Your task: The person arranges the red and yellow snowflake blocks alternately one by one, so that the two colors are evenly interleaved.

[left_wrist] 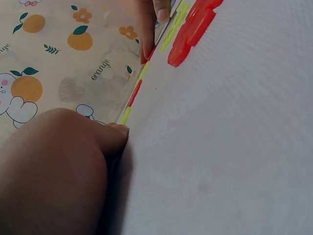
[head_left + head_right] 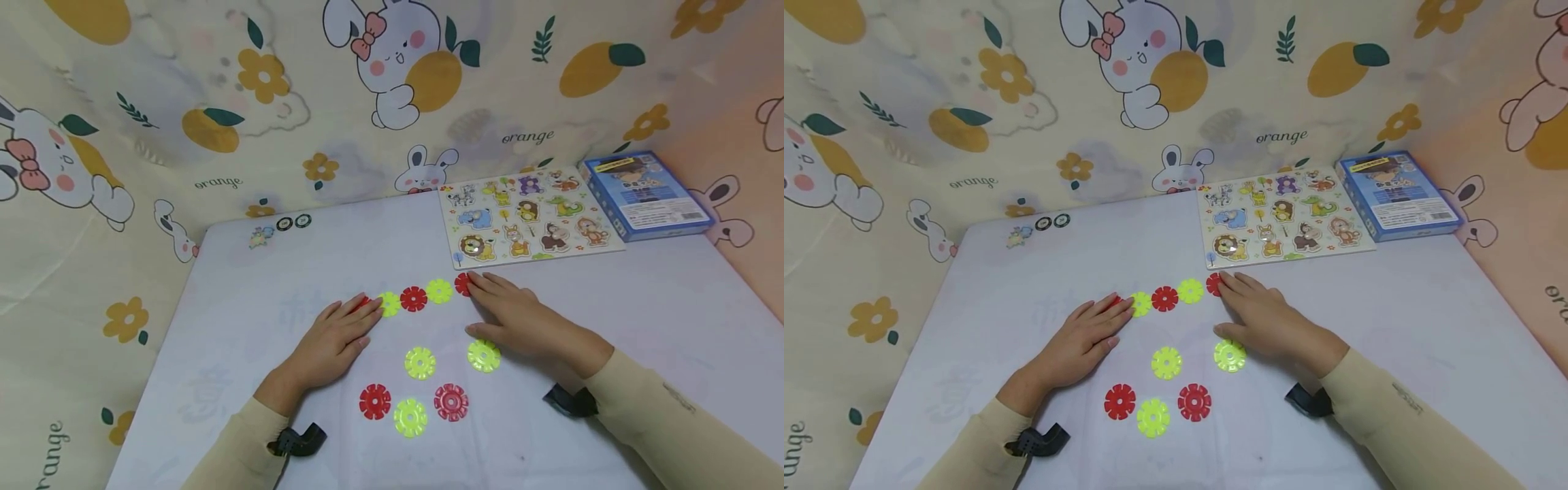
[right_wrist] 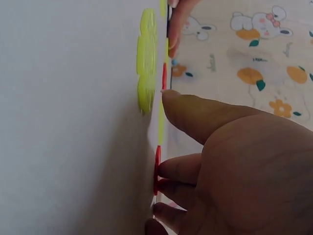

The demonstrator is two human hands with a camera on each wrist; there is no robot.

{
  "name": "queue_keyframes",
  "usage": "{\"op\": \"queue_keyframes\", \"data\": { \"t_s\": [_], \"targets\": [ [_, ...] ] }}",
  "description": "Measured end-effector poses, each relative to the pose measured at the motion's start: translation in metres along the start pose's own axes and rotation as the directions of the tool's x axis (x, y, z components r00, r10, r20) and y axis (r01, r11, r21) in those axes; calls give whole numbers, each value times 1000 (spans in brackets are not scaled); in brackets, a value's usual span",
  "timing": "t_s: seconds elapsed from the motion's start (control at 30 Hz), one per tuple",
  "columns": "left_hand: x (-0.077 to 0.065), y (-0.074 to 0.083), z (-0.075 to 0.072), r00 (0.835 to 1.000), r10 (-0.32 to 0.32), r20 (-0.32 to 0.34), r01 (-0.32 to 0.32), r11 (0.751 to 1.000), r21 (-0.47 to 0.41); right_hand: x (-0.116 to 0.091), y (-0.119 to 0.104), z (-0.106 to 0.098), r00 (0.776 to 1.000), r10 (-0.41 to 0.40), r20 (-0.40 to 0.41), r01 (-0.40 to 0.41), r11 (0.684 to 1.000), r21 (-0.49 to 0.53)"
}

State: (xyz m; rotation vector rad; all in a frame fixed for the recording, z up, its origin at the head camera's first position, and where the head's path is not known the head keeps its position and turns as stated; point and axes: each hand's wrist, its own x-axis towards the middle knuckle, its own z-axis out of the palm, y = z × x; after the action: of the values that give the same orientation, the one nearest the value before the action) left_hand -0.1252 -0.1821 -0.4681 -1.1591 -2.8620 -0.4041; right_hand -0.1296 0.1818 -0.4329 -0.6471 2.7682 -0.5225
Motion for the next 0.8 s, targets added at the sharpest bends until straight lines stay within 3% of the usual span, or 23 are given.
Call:
{"op": "queue_keyframes", "data": {
  "t_s": [0.67, 0.8],
  "targets": [
    [0, 1, -1, 1000, -2, -5, 2, 1000, 2, 3, 1, -1, 999, -37, 6, 37, 998, 41],
    [0, 2, -1, 1000, -4, -3, 4, 1000, -2, 1, 2, -3, 999, -32, 1, 32, 996, 88]
  ]
}}
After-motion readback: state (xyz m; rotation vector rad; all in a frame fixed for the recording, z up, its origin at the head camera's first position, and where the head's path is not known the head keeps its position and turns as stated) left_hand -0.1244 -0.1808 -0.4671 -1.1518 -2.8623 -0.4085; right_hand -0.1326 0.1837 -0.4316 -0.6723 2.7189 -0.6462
